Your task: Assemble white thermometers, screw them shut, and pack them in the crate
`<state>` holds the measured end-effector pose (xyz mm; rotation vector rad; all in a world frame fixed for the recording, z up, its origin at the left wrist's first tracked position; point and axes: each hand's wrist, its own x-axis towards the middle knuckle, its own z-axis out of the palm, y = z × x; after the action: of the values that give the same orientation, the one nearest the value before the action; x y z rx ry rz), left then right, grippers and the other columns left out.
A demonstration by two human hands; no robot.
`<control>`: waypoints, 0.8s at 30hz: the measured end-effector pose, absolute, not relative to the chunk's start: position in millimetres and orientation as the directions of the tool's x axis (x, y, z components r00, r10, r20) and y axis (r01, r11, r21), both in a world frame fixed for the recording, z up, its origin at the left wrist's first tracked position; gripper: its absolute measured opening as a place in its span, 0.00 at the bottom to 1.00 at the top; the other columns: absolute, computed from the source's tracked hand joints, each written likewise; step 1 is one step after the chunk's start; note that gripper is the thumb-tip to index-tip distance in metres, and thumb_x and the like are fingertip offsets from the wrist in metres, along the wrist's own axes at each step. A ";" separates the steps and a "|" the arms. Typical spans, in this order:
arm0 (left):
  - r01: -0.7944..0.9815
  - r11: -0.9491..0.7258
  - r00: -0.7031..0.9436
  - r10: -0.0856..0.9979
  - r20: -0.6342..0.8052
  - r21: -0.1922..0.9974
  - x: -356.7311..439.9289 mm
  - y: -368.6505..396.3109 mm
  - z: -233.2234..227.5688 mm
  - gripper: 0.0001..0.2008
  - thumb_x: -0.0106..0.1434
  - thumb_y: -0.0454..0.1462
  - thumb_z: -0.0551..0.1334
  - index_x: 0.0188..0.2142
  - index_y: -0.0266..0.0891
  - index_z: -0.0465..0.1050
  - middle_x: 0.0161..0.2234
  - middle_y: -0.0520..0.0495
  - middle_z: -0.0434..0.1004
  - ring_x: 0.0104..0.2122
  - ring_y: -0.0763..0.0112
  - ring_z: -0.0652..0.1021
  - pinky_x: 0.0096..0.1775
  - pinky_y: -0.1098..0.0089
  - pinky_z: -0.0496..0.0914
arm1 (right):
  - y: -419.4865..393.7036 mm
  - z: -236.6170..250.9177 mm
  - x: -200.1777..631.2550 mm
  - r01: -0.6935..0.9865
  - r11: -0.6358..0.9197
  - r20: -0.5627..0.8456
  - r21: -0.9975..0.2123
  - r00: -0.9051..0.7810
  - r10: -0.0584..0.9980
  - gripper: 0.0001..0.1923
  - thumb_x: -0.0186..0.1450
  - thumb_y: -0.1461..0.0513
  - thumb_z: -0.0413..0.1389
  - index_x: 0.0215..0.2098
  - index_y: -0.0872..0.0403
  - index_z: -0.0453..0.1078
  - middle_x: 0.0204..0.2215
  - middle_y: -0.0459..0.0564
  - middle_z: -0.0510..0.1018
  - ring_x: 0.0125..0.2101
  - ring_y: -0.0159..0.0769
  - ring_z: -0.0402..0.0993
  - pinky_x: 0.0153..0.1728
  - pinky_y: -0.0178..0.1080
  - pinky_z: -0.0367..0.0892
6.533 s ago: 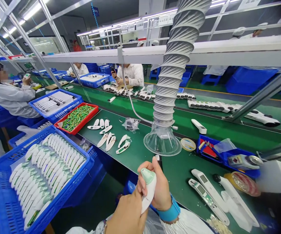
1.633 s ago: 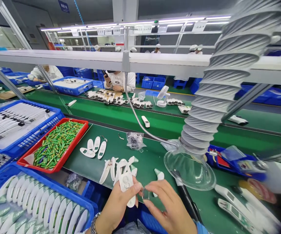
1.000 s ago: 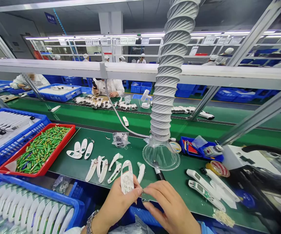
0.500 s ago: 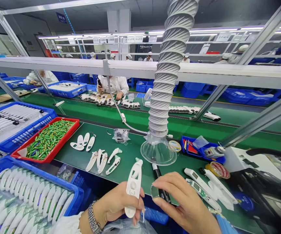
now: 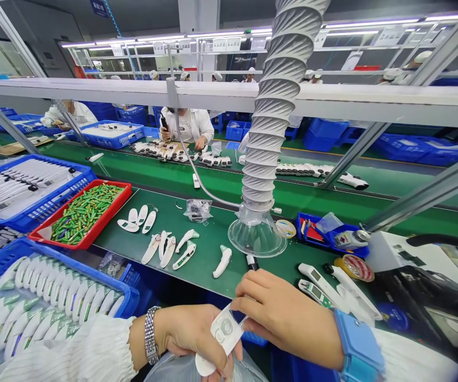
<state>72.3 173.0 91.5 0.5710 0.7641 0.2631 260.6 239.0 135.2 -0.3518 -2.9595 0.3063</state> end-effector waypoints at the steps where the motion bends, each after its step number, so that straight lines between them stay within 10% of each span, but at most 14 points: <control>1: -0.022 0.818 0.702 0.422 -0.574 0.574 72.9 173.2 91.4 0.17 0.36 0.40 0.75 0.26 0.36 0.75 0.17 0.52 0.75 0.11 0.78 0.70 0.11 0.81 0.61 | 239.8 135.7 260.9 0.217 0.948 0.102 -0.235 -0.964 0.246 0.09 0.60 0.64 0.59 0.40 0.53 0.71 0.35 0.49 0.75 0.35 0.39 0.69 0.32 0.40 0.66; 17: 0.092 0.847 0.738 0.295 -0.607 0.524 85.3 185.7 64.2 0.22 0.29 0.35 0.74 0.27 0.34 0.73 0.17 0.50 0.76 0.13 0.72 0.73 0.14 0.75 0.70 | 242.0 135.5 273.0 0.381 0.827 -0.066 -0.415 -0.918 0.390 0.11 0.61 0.64 0.56 0.43 0.53 0.69 0.36 0.50 0.72 0.36 0.39 0.65 0.35 0.41 0.64; 24: -0.017 0.827 0.685 0.420 -0.596 0.563 90.2 181.8 60.1 0.16 0.36 0.32 0.69 0.28 0.35 0.72 0.16 0.51 0.75 0.12 0.72 0.72 0.13 0.76 0.68 | 222.2 113.5 282.2 0.591 0.608 0.048 -0.530 -0.695 0.718 0.21 0.59 0.63 0.58 0.50 0.54 0.62 0.41 0.53 0.69 0.40 0.42 0.66 0.40 0.46 0.66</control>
<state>90.2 181.8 60.1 0.5566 0.7864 0.2597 282.2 222.2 113.5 -1.0722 -2.5794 0.7132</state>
